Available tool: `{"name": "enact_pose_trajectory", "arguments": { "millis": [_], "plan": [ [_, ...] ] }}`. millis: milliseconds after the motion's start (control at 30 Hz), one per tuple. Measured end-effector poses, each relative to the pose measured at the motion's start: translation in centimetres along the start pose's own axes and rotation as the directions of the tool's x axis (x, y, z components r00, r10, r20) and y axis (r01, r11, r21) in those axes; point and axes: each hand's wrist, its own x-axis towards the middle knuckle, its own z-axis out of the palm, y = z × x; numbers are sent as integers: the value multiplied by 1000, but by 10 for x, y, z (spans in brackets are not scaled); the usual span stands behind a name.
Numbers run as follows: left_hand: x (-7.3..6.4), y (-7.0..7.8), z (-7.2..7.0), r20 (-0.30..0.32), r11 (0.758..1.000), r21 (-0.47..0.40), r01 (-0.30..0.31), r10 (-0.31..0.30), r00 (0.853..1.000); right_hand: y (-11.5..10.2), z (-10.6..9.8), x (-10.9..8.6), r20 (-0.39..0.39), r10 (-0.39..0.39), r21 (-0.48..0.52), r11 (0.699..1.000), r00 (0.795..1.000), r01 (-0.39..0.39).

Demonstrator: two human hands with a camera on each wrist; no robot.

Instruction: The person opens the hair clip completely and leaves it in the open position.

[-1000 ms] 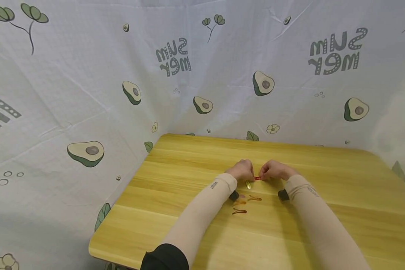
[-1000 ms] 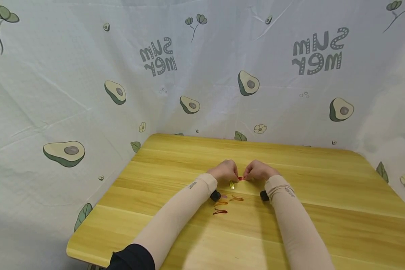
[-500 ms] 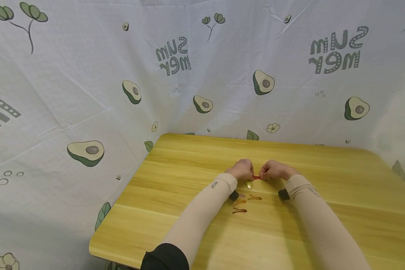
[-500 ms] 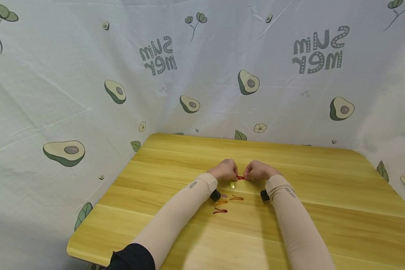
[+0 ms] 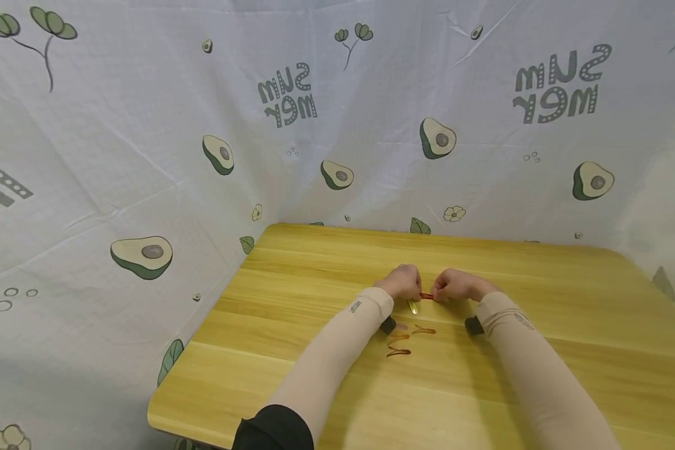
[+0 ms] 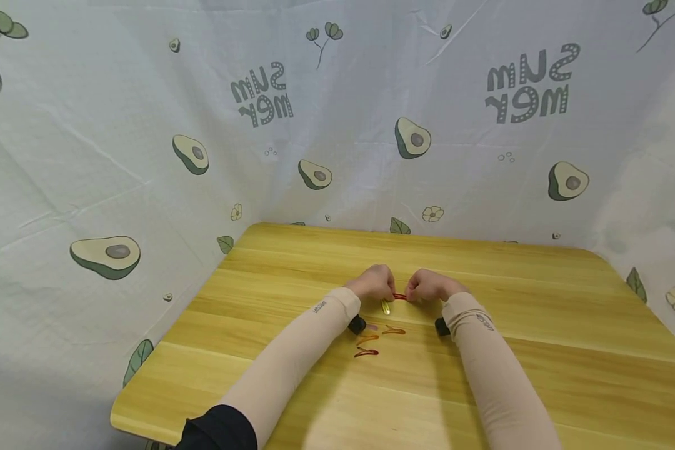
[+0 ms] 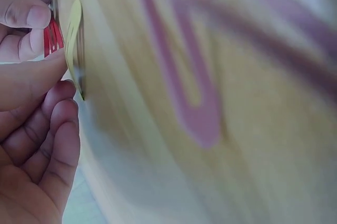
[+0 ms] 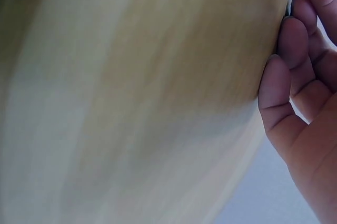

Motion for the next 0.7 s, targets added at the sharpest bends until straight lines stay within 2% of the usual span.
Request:
{"name": "enact_pose_trajectory", "arguments": {
  "millis": [167, 333, 467, 700],
  "plan": [
    [-1, -1, -4, -1, 1000, -18, 0, 0, 1000, -3, 0, -2, -44, -18, -9, 1000, 999, 18],
    [-2, -1, -7, 28, 999, -42, 8, -7, 1000, -4, 1, -4, -61, -22, 19, 1000, 998, 23],
    [-3, 0, -9, 43, 998, -70, 11, -8, 999, -3, 2, -5, -73, 3, 38, 999, 997, 0],
    [-6, -3, -9, 32, 996, -84, -4, 6, 999, -3, 7, -6, -88, -5, 67, 998, 996, 11]
  ]
}}
